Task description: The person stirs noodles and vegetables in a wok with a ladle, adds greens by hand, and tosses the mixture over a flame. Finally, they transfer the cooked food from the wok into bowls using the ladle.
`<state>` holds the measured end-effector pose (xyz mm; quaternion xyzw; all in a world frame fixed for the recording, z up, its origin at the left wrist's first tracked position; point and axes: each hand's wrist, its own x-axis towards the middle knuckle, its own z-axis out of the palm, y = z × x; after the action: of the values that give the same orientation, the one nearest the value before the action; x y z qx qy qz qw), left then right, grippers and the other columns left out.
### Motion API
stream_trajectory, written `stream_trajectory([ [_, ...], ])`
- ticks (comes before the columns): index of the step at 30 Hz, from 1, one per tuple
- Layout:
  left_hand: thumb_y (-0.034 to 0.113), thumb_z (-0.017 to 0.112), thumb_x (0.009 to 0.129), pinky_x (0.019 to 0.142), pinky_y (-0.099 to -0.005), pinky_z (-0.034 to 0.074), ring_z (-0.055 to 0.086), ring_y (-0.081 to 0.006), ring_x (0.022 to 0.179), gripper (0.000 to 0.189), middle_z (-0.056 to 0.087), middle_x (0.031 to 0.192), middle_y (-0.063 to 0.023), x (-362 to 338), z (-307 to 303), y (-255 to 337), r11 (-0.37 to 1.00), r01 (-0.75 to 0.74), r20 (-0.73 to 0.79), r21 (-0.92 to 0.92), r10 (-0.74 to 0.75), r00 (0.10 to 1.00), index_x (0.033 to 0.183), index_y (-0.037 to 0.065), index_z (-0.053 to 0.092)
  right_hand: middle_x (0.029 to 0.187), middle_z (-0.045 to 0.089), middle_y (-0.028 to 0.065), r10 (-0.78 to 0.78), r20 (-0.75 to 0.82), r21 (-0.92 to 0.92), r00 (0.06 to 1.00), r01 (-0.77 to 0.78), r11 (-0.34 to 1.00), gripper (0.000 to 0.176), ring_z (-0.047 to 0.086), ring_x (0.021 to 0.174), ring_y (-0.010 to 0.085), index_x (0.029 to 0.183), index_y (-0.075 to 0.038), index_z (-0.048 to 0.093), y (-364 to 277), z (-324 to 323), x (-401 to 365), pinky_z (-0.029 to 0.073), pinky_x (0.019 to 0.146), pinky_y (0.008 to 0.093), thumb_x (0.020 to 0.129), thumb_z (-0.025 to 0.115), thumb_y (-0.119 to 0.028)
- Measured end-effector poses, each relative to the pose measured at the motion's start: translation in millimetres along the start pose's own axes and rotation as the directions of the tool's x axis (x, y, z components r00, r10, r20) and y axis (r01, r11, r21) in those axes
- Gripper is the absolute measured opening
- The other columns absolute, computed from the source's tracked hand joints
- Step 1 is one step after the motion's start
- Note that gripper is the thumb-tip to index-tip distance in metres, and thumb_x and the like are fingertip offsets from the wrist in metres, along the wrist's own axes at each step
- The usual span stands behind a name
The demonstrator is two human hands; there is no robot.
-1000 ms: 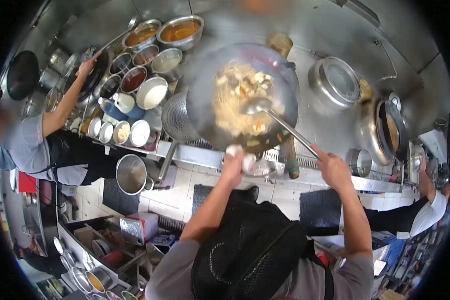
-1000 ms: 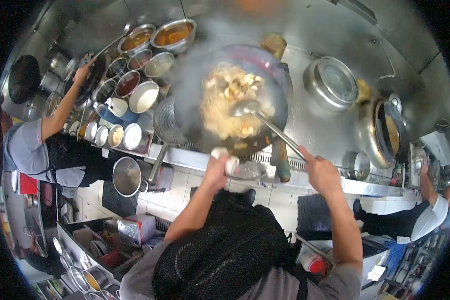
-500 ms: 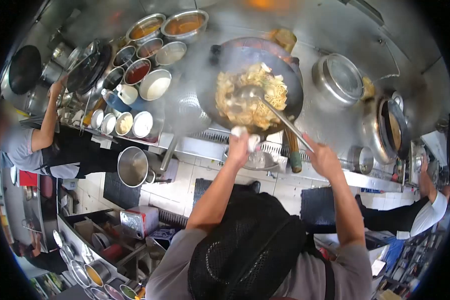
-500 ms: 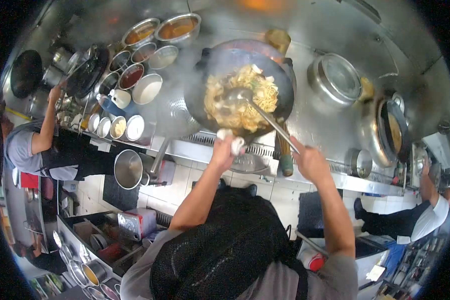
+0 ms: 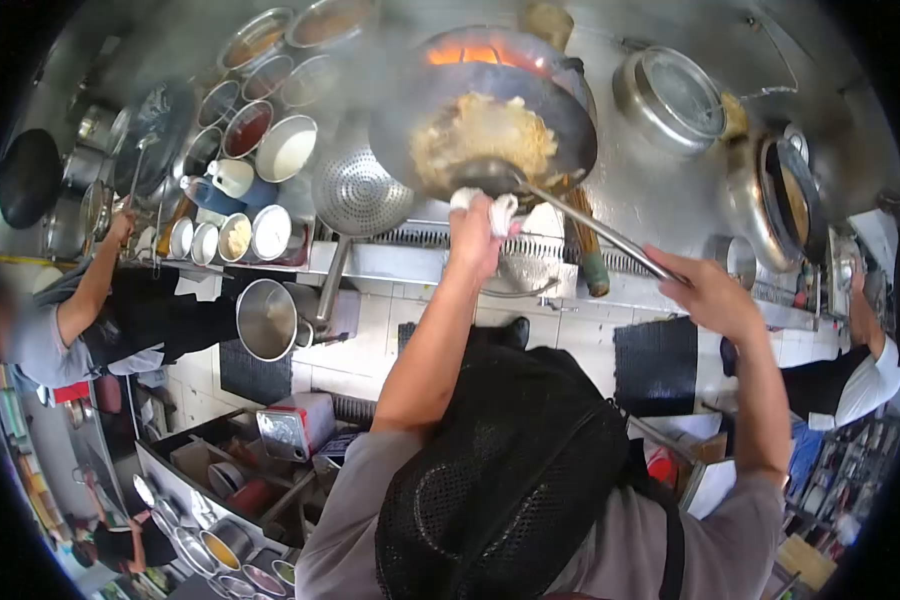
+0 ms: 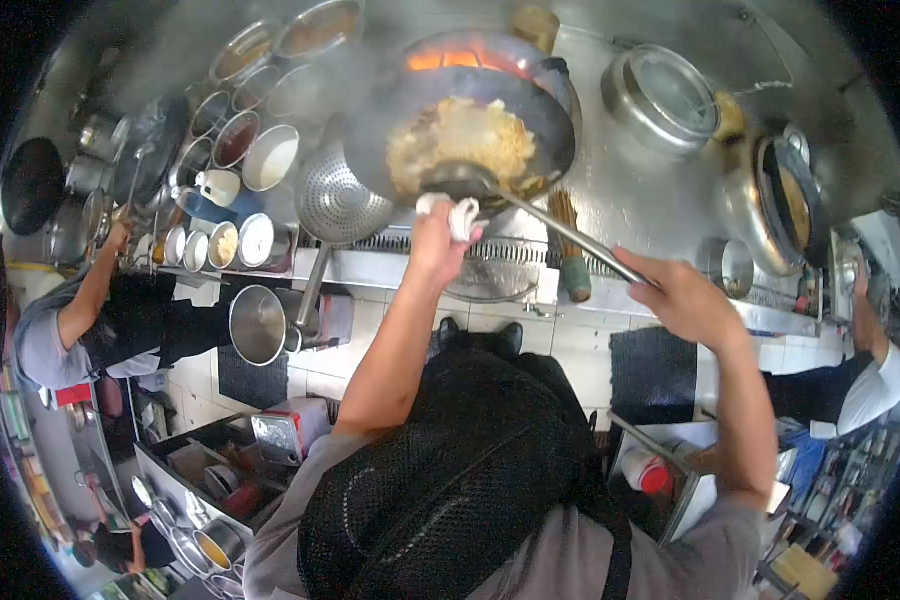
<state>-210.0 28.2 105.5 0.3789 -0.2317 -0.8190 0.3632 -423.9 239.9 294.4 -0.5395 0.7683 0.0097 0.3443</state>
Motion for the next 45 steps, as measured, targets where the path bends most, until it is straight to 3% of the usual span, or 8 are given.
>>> stream_trajectory([
  [6,0.009,0.05,0.093,0.056,-0.0383,0.058,0.063,-0.0244,0.089,0.032,0.057,0.104,-0.0111,-31.7,-76.9,-64.6,0.984,0.057,0.052,0.166,-0.066,0.996,0.124,0.008,0.044,0.086,0.067,0.0262,-0.176,-0.319,0.01,0.932,0.189,0.982,0.054,0.066,0.079,0.0426,0.143,-0.018,0.046,22.3,65.8,34.1,0.051,0.075,0.0481,0.091,0.062,-0.014],
  [8,0.009,0.051,0.093,0.055,-0.0384,0.058,0.064,-0.0265,0.087,0.031,0.058,0.104,-0.0121,-50.3,-71.3,-54.7,0.982,0.095,0.093,0.164,-0.112,0.989,0.123,0.006,0.044,0.099,0.069,0.0242,-0.316,-0.204,-0.022,0.927,0.319,0.948,0.053,0.068,0.088,0.0396,0.142,-0.017,0.048,23.7,24.0,5.6,0.05,0.08,0.0459,0.091,0.061,-0.013],
  [9,0.009,0.051,0.093,0.055,-0.0384,0.058,0.064,-0.0265,0.087,0.031,0.058,0.104,-0.0121,-51.6,-58.5,-45.5,0.98,0.108,0.087,0.167,-0.124,0.988,0.123,0.006,0.044,0.117,0.065,0.0219,0.05,0.102,0.107,0.994,-0.061,0.992,0.052,0.066,0.103,0.0346,0.141,-0.015,0.049,-19.5,-18.4,-12.1,0.048,0.088,0.0435,0.091,0.061,-0.012],
  [11,0.011,0.051,0.093,0.055,-0.038,0.057,0.065,-0.0272,0.081,0.026,0.06,0.102,-0.0126,-41.6,-28.3,-21.8,0.998,0.059,0.076,0.023,-0.061,0.995,0.117,0.002,0.048,0.073,0.063,0.0156,0.062,0.128,0.045,0.99,-0.068,0.997,0.056,0.052,0.056,0.0228,0.145,-0.018,0.046,-29.9,-43.9,-16.4,0.046,0.064,0.0368,0.091,0.058,-0.009],
  [22,0.005,0.048,0.092,0.054,-0.0385,0.059,0.065,-0.0222,0.083,0.025,0.06,0.098,-0.0095,-12.4,-89.5,-93.8,0.992,-0.06,0.136,0.11,0.045,0.99,0.117,0.006,0.049,0.089,0.067,0.0242,-0.208,-0.616,-0.134,0.76,0.159,0.978,0.062,0.066,0.069,0.0409,0.149,-0.034,0.033,55.7,172.4,104.9,0.055,0.059,0.0488,0.094,0.059,-0.023],
  [31,0.007,0.049,0.092,0.052,-0.0346,0.056,0.064,-0.0212,0.076,0.013,0.059,0.091,-0.0106,91.5,-15.0,-35.3,0.989,-0.13,-0.067,-0.07,0.125,0.99,0.104,0.002,0.05,0.09,0.066,0.0235,-0.144,-0.63,0.225,0.763,0.357,0.907,0.054,0.065,0.076,0.0396,0.142,-0.016,0.048,-30.8,94.6,38.5,0.051,0.068,0.0418,0.09,0.064,-0.008],
  [36,0.009,0.05,0.092,0.049,-0.035,0.055,0.065,-0.023,0.074,0.018,0.06,0.092,-0.0119,105.0,-20.1,-48.4,0.985,-0.154,-0.048,-0.079,0.151,0.987,0.109,0.001,0.048,0.094,0.067,0.0259,0.166,-0.463,0.409,0.871,0.044,0.912,0.055,0.069,0.076,0.0321,0.144,-0.013,0.046,22.0,133.1,42.1,0.053,0.07,0.0363,0.092,0.063,-0.009],
  [45,0.008,0.052,0.092,0.058,-0.0422,0.06,0.067,-0.0268,0.082,0.022,0.062,0.099,-0.0145,129.1,-35.7,-31.8,0.985,0.148,0.04,0.087,-0.152,0.988,0.113,0.002,0.051,0.09,0.067,0.0276,-0.017,-0.551,0.159,0.835,0.124,0.979,0.051,0.067,0.078,0.0418,0.138,-0.01,0.052,16.9,118.2,177.6,0.053,0.073,0.0461,0.088,0.063,-0.01],
])
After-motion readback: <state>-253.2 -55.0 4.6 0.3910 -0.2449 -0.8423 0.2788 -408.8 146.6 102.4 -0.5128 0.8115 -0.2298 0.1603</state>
